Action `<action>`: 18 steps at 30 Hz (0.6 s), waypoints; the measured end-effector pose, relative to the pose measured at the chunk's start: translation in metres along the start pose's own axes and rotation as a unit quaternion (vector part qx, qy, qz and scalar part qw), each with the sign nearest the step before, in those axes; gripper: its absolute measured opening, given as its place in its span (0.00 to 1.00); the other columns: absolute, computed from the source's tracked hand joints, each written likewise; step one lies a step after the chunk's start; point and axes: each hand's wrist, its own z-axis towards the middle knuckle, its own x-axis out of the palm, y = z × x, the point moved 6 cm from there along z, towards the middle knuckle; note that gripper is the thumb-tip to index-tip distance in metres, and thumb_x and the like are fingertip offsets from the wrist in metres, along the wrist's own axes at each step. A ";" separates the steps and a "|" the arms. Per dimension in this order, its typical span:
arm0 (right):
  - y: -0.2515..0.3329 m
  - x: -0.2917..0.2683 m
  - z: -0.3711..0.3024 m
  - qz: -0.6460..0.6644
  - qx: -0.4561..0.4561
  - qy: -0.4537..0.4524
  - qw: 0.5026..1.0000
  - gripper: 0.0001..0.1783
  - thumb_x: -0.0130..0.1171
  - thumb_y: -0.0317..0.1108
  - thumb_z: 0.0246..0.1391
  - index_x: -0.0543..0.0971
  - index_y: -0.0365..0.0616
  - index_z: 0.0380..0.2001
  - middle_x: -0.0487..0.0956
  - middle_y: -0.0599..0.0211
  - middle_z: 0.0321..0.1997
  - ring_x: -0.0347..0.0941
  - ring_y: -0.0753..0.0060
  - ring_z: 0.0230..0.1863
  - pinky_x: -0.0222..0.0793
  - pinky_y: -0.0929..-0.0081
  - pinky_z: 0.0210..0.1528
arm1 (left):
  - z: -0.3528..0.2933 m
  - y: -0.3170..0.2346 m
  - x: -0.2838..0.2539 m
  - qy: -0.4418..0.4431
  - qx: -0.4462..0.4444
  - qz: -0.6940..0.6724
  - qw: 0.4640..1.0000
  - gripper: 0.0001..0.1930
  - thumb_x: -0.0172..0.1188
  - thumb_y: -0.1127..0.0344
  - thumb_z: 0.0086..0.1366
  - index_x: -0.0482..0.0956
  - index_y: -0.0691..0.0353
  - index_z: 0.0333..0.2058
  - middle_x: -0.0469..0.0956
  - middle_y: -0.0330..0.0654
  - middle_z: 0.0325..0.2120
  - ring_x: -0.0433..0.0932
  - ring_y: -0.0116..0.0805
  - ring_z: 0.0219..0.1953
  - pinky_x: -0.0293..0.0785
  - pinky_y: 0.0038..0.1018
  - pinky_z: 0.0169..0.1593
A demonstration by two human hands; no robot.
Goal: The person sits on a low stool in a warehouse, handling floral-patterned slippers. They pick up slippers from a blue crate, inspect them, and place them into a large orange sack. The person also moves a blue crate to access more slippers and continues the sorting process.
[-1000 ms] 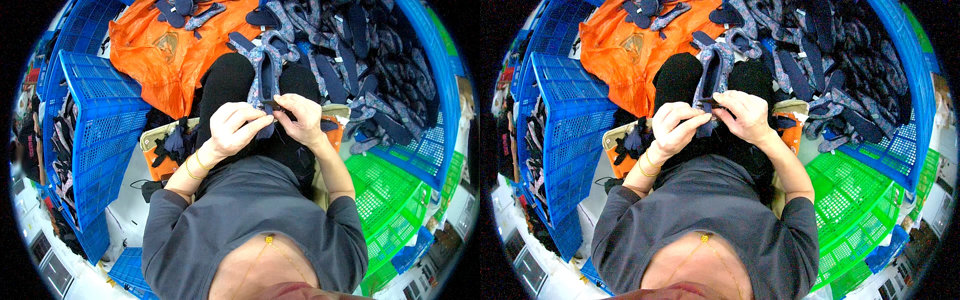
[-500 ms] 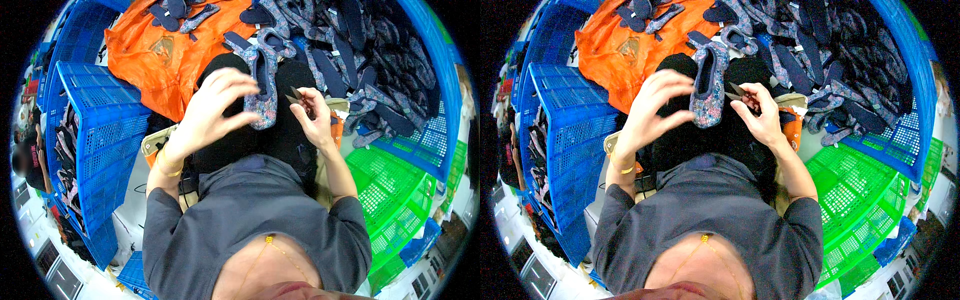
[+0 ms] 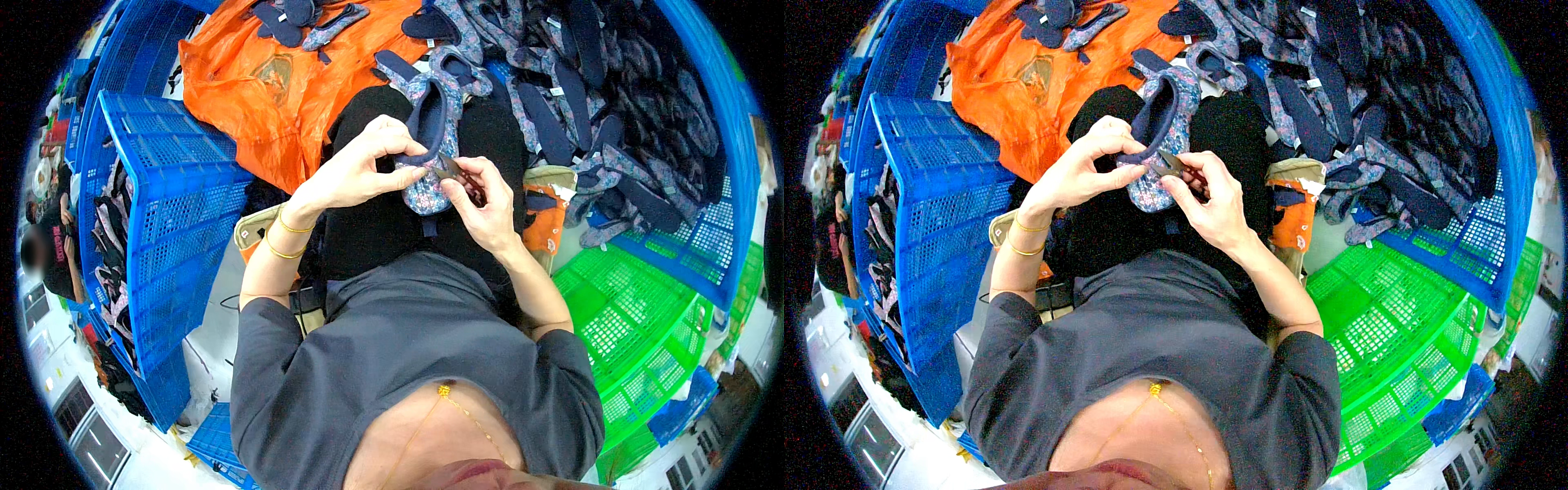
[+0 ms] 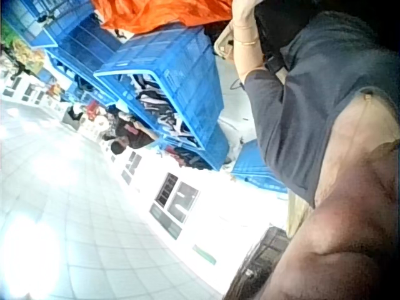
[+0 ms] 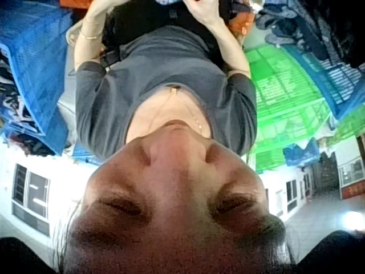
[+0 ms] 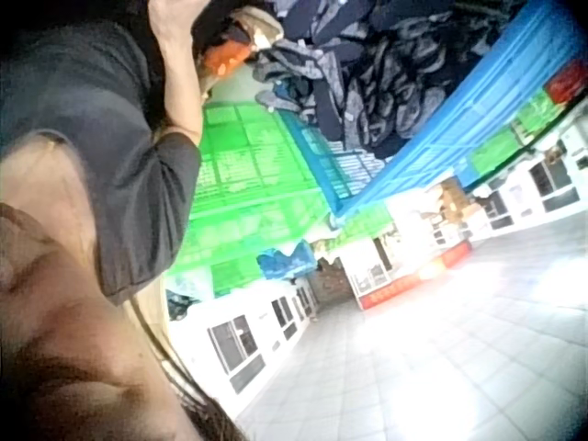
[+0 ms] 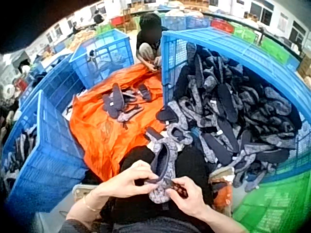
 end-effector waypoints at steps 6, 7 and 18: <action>0.016 0.005 0.008 -0.079 -0.137 -0.017 0.987 0.17 0.68 0.31 0.47 0.75 0.38 0.39 0.75 0.64 0.30 0.73 0.75 0.24 0.70 0.80 0.25 | -0.005 0.006 0.004 -0.019 0.021 -0.009 1.000 0.14 0.66 0.64 0.55 0.78 0.64 0.39 0.71 0.40 0.34 0.67 0.37 0.45 0.63 0.31 0.53; 0.020 0.005 0.009 -0.097 -0.156 -0.014 0.983 0.17 0.68 0.31 0.47 0.75 0.38 0.39 0.76 0.63 0.29 0.73 0.74 0.24 0.71 0.79 0.24 | -0.005 0.006 0.004 -0.018 0.021 -0.008 1.000 0.14 0.66 0.64 0.55 0.78 0.64 0.39 0.71 0.40 0.34 0.67 0.37 0.45 0.63 0.31 0.53; 0.030 0.008 0.022 -0.118 -0.158 0.015 0.980 0.17 0.69 0.32 0.46 0.75 0.40 0.38 0.75 0.64 0.27 0.73 0.74 0.23 0.70 0.79 0.24 | -0.009 0.009 0.005 -0.046 0.052 -0.025 0.997 0.11 0.65 0.67 0.56 0.76 0.64 0.36 0.71 0.41 0.34 0.66 0.38 0.44 0.62 0.32 0.53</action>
